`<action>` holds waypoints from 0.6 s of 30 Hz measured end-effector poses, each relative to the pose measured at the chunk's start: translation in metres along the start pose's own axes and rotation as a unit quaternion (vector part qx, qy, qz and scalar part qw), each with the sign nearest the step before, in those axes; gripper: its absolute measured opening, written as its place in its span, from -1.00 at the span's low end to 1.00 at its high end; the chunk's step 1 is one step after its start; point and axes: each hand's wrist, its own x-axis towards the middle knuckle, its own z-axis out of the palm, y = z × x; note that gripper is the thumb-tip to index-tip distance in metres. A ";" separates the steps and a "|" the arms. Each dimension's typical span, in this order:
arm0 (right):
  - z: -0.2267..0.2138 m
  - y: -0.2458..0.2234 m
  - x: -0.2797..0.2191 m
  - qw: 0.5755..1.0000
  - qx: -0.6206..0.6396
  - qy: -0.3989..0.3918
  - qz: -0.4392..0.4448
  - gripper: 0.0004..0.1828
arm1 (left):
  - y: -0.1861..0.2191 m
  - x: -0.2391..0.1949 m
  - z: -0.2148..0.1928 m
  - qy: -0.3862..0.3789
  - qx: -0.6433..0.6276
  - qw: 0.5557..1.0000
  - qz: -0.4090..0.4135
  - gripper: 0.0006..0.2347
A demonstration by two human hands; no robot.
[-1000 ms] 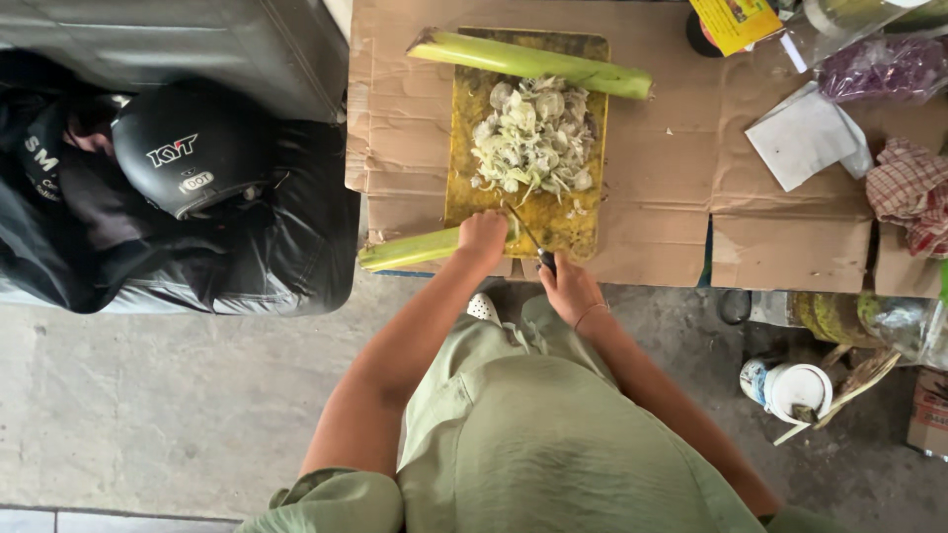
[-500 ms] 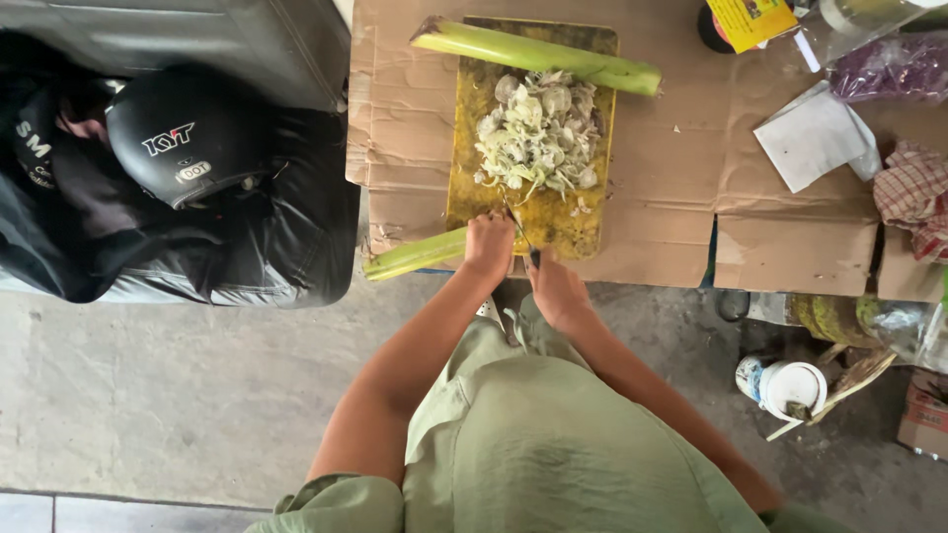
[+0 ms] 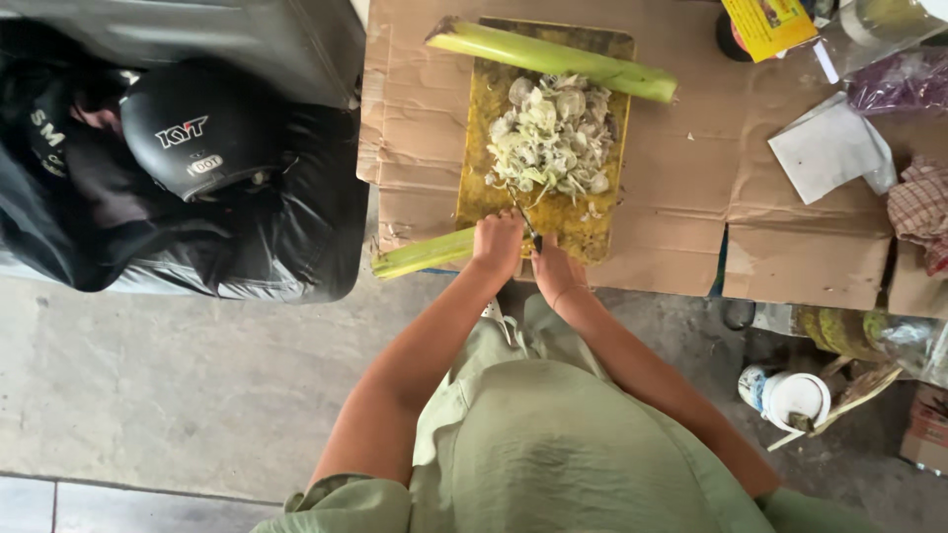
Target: The person uses a knife to chop a stalk of sugarcane into small pieces on a yellow cutting board. The chopped pieces accumulate in a pile on the board as the person works through the stalk.
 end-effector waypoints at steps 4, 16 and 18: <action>0.010 0.025 -0.017 0.999 0.011 0.020 -0.049 -0.55 | -0.005 0.004 0.003 -0.001 -0.006 1.000 0.009 -0.78; 0.074 0.100 -0.022 0.987 0.058 0.102 -0.114 -0.50 | -0.003 -0.005 -0.030 -0.078 -0.020 0.997 0.017 -0.60; 0.055 0.096 -0.026 0.983 0.069 0.125 -0.120 -0.49 | -0.008 0.002 -0.033 -0.112 -0.045 0.993 0.012 -0.58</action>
